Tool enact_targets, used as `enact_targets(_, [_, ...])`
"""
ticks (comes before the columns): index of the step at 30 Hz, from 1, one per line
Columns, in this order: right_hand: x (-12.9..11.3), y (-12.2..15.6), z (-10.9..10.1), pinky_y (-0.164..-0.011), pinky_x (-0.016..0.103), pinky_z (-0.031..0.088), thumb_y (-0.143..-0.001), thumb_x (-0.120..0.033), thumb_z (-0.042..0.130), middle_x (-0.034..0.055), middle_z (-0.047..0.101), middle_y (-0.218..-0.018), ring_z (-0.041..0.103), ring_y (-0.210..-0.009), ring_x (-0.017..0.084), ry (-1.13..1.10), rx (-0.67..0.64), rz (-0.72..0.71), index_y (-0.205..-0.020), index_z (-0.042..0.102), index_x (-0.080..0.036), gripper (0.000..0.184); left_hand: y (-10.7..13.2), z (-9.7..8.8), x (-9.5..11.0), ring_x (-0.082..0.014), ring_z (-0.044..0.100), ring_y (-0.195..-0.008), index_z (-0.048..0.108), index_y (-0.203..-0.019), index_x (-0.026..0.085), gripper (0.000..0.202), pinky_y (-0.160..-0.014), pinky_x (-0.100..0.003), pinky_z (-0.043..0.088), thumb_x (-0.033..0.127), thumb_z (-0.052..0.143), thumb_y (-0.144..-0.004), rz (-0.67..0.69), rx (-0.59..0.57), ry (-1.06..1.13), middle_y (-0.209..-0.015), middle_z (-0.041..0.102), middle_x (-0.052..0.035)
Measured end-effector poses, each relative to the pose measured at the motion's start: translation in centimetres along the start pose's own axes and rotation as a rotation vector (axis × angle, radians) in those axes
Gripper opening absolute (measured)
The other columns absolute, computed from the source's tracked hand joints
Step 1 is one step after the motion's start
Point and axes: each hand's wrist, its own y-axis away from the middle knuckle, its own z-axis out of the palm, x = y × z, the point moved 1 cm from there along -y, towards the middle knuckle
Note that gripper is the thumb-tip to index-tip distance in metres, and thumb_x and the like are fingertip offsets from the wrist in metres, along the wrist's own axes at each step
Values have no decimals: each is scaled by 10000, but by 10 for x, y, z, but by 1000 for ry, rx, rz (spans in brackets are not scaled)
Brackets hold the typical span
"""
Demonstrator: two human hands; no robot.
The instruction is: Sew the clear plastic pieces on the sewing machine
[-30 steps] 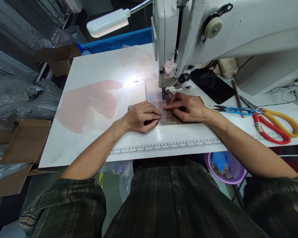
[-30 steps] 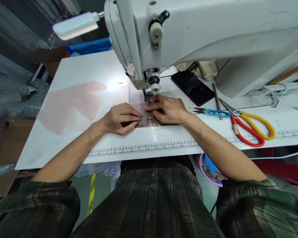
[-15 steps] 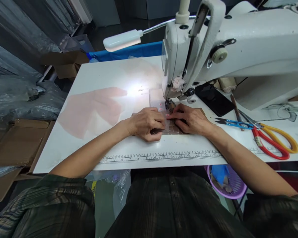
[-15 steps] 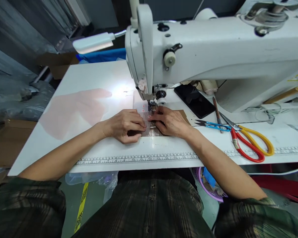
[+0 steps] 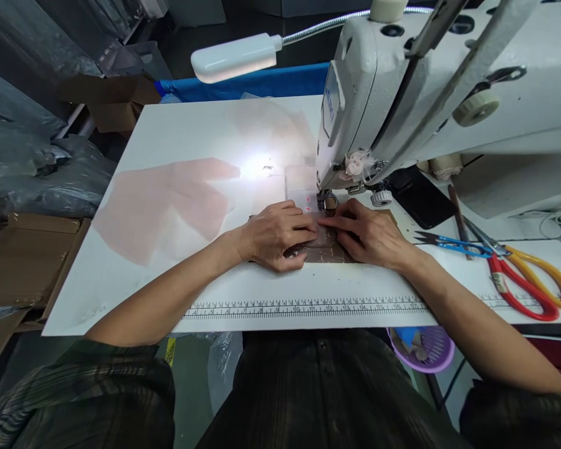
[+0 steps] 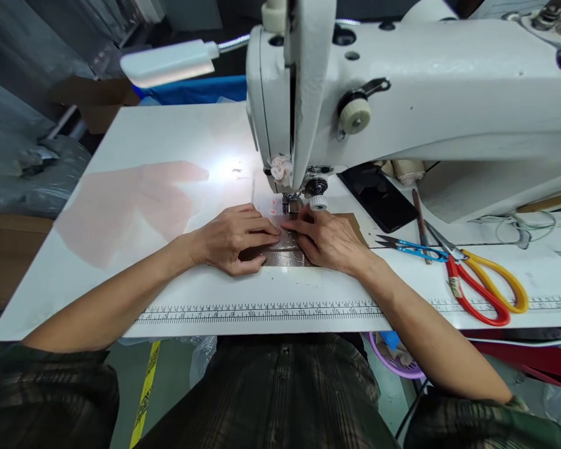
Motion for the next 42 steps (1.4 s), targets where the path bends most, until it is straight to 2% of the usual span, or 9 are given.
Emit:
enact_targets(5, [1,1,0,-600,313,452,-955,-271,480,112,652,-1097,608,-768,193,39,-25,17,-1323,695,-266,426,0,2,-1,-212,662,-833,726,-1072,153,317,-799,-376,491,316,568,-850,-19,-20,-56,-1117,743,-96])
enact_targets(9, [1,2,-1,-665,316,498,-972,-265,466,115,647,-1119,623,-825,199,1,-35,16,-1355,671,-261,435,0,3,-2,-227,663,-856,714,-1110,152,348,-819,-386,476,344,559,-865,-64,-51,-88,-1106,740,-103])
enact_targets(14, [0,3,-1,-662,322,508,-989,-292,451,135,629,-1142,623,-839,209,22,-52,48,-1383,649,-239,444,1,4,-4,-243,664,-894,697,-1174,127,389,-847,-413,478,336,559,-877,-91,-34,-91,-1153,735,-120])
enact_targets(19, [-1,3,-2,-724,337,534,-993,-270,447,133,614,-1143,631,-870,212,-7,-61,34,-1334,688,-252,418,1,5,-6,-258,653,-923,679,-1232,117,434,-861,-441,481,340,564,-878,-133,-47,-94,-1248,708,-135])
enact_targets(24, [-2,3,-2,-671,339,533,-995,-275,446,146,614,-1148,635,-857,227,27,-81,51,-1366,665,-254,432,-1,5,-8,-268,645,-957,670,-1252,85,457,-890,-443,465,342,554,-892,-164,-51,-116,-1288,690,-141])
enact_targets(28, [-3,2,0,-612,338,523,-1004,-311,433,165,621,-1111,634,-848,245,47,-83,63,-1417,620,-217,463,-2,5,-12,-287,635,-1006,652,-1283,102,485,-909,-463,450,372,556,-892,-194,-95,-117,-1319,670,-145])
enact_targets(32, [0,1,-4,-727,375,567,-993,-308,438,166,642,-1081,650,-911,258,-86,-78,83,-1394,641,-198,463,-2,5,-15,-290,623,-1028,634,-1312,106,511,-925,-464,439,401,537,-907,-208,-124,-129,-1350,650,-141])
enact_targets(38, [10,-3,-28,-986,395,539,-972,-333,476,106,670,-1287,663,-1114,250,-412,-172,190,-1361,658,-218,445,-3,4,-17,-294,597,-1044,605,-1349,116,524,-931,-475,430,423,498,-938,-227,-161,-145,-1390,615,-149])
enact_targets(42, [19,-7,-32,-892,342,553,-983,-465,487,70,735,-1137,688,-1008,229,-540,-235,279,-1248,703,-218,421,-3,5,-20,-297,588,-1068,592,-1358,133,522,-935,-475,423,430,497,-938,-242,-162,-150,-1408,600,-143])
